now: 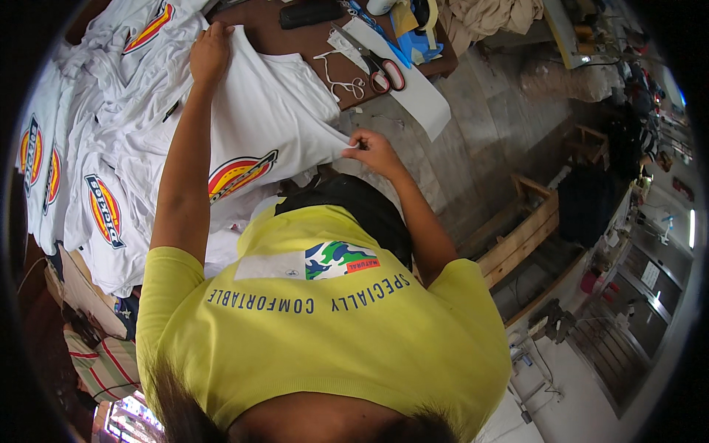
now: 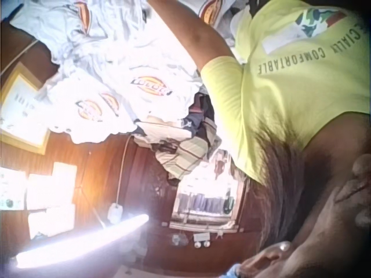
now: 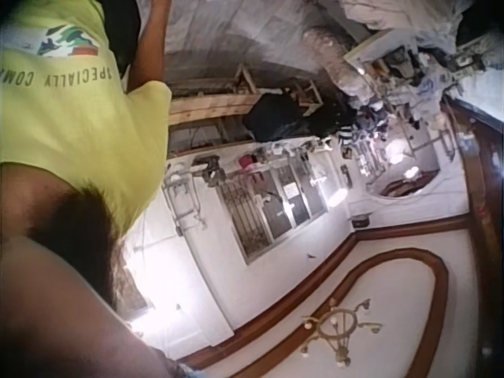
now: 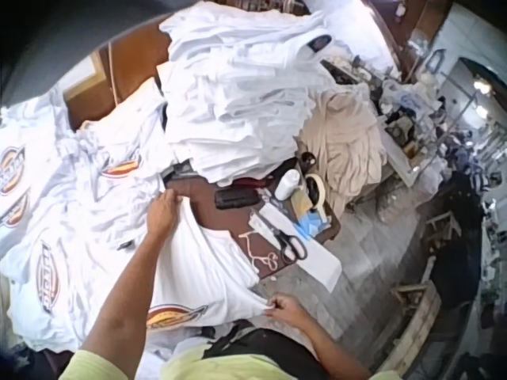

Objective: The person folds several white shirts and trims excess thread using shears at a workstation.

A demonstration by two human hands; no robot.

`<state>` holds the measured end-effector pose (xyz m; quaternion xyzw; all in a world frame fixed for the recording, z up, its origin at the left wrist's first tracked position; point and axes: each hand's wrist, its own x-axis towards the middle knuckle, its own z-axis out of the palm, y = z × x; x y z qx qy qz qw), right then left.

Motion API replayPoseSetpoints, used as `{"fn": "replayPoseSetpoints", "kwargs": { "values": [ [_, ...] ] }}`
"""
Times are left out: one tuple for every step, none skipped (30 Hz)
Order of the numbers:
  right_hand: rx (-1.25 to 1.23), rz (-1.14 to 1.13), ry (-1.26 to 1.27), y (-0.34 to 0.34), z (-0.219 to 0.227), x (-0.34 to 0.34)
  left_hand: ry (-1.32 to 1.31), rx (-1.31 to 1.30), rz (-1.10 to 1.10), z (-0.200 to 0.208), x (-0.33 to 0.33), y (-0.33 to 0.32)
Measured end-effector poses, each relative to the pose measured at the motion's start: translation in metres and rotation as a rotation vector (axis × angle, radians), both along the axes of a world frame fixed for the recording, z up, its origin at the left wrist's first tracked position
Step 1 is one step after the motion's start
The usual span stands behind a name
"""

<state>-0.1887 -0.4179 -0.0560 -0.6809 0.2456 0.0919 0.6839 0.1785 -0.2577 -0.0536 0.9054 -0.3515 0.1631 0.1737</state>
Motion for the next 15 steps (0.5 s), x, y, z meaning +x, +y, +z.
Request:
{"fn": "replayPoseSetpoints", "kwargs": {
  "values": [
    [0.093, -0.052, -0.023, -0.005, -0.001, -0.007, -0.003, -0.016, -0.006, -0.002, 0.002, 0.002],
    [0.185, -0.104, -0.047, -0.01, -0.002, -0.018, -0.007, -0.032, -0.011, -0.004, 0.003, 0.003],
    [0.276, -0.156, -0.072, -0.013, -0.001, -0.025, -0.012, -0.03, -0.008, -0.004, 0.003, 0.003],
    [0.293, -0.159, -0.089, -0.016, -0.001, -0.029, -0.017, -0.028, -0.004, -0.005, 0.004, 0.004],
    [0.31, -0.161, -0.106, -0.018, -0.002, -0.033, -0.022, -0.025, 0.001, -0.004, 0.004, 0.004],
    [0.33, -0.165, -0.127, -0.018, -0.003, -0.035, -0.016, -0.015, 0.003, 0.0, 0.002, 0.004],
    [0.336, -0.162, -0.127, -0.018, -0.004, -0.036, -0.011, -0.004, 0.006, 0.007, -0.001, 0.003],
    [0.341, -0.157, -0.127, -0.018, -0.006, -0.038, -0.006, 0.006, 0.01, 0.01, -0.004, 0.002],
    [0.345, -0.149, -0.13, -0.018, -0.007, -0.036, 0.001, 0.015, 0.019, 0.011, -0.004, 0.001],
    [0.359, -0.148, -0.126, -0.018, -0.008, -0.036, 0.009, 0.024, 0.029, 0.011, -0.004, 0.0],
    [0.372, -0.146, -0.121, -0.017, -0.008, -0.036, 0.016, 0.033, 0.04, 0.011, -0.004, 0.0],
    [0.382, -0.141, -0.117, -0.017, -0.009, -0.035, 0.011, 0.041, 0.027, 0.012, -0.004, 0.0],
    [0.367, -0.131, -0.115, -0.019, -0.014, -0.035, 0.006, 0.049, 0.015, 0.012, -0.004, 0.0],
    [0.353, -0.119, -0.114, -0.022, -0.02, -0.034, 0.002, 0.057, 0.005, 0.012, -0.005, 0.0],
    [0.341, -0.104, -0.115, -0.021, -0.02, -0.029, -0.016, 0.063, -0.011, 0.013, -0.006, 0.0]
  ]
}}
